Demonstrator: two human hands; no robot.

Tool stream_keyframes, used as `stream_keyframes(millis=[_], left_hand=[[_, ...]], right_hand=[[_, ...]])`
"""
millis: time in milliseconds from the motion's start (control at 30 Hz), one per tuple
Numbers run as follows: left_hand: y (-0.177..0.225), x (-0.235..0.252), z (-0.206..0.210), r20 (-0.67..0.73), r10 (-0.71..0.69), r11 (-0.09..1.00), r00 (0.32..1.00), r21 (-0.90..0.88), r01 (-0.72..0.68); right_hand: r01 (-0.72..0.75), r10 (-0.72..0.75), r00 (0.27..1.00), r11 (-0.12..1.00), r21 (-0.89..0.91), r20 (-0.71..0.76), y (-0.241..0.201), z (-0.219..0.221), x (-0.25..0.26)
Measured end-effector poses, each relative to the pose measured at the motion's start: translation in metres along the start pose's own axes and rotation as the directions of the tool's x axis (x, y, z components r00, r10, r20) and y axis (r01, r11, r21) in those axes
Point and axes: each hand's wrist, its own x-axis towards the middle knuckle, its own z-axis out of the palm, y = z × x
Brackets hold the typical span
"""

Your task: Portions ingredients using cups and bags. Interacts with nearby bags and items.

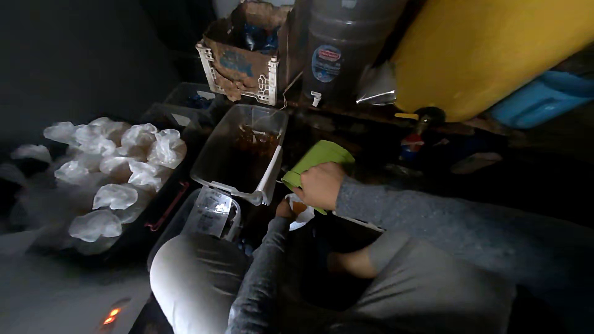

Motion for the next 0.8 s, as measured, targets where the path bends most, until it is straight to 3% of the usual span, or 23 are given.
stream_keyframes(millis=[333, 800], left_hand=[[0.0, 0.001, 0.003, -0.002, -0.009, 1.0, 1.0, 0.006, 0.009], [-0.003, 0.0, 0.004, -0.006, 0.015, 1.0, 1.0, -0.027, -0.015]], right_hand=[[-0.008, 0.008, 1.0, 1.0, 0.003, -0.008, -0.003, -0.006, -0.005], [-0.014, 0.013, 0.999, 1.0, 0.004, 0.042, -0.008, 0.026, 0.031]])
